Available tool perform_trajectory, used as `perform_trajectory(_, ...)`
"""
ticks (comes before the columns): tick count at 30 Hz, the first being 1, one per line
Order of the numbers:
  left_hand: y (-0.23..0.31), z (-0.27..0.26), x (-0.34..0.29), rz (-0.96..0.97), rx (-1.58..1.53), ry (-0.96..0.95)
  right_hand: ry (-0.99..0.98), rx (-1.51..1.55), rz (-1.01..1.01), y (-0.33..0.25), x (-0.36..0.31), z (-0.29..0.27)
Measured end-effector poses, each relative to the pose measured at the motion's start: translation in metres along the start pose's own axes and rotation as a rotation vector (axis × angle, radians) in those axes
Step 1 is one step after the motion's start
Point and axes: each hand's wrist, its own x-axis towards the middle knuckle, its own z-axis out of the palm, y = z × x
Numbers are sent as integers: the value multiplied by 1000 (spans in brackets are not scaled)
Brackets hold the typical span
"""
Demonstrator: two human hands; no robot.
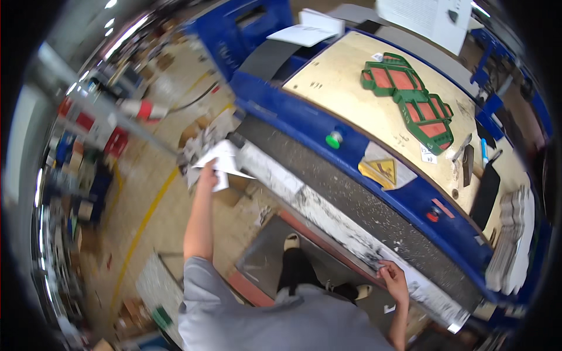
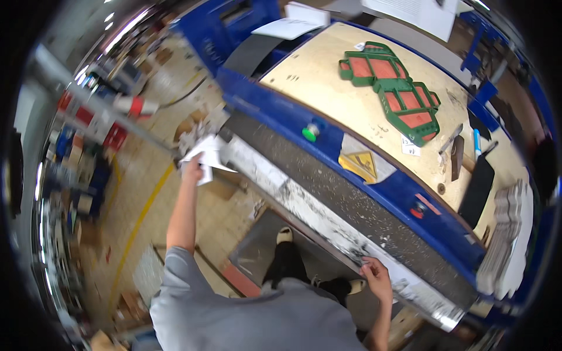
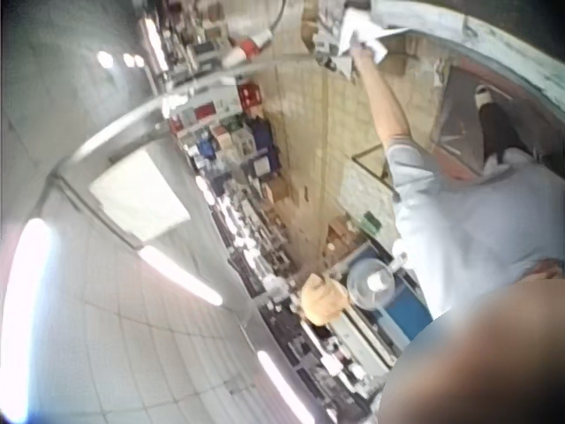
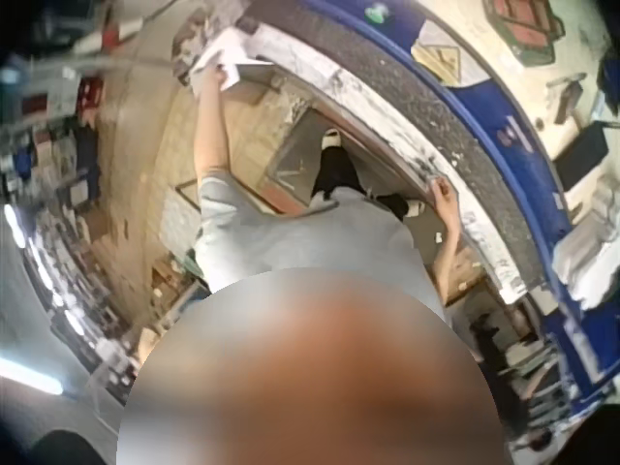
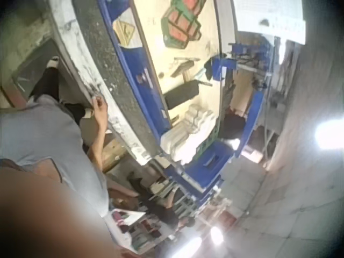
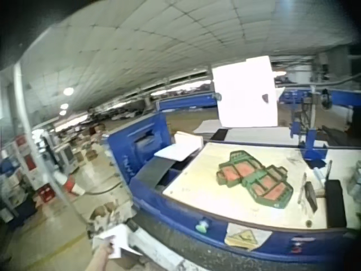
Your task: Manually position and prepare material components for a die-cutting or pressing machine in a shoe factory.
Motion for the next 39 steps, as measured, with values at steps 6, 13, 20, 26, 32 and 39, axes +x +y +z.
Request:
perform_trajectory(6, 43, -41, 99, 433, 1276, -97, 93, -216, 145, -18, -6, 91)
perform_trajectory(13, -87, 44, -129, 1094, 923, 98, 956, 451, 361, 118, -120, 54)
perform_trajectory(20, -252, 226, -505, 909, 650, -1612, 1702, -400, 261, 214, -234, -149)
perform_trajectory(26, -343, 307, -644, 565, 730, -1671, 1611, -483, 127, 218, -237, -278)
perform_trajectory(32, -368, 315, -741, 326, 856, -1698, 1791, -663, 503, 298, -301, -428)
perform_trajectory(39, -437, 445, -869, 938, 733, -2011, 1590, -181, 555, 289, -297, -502)
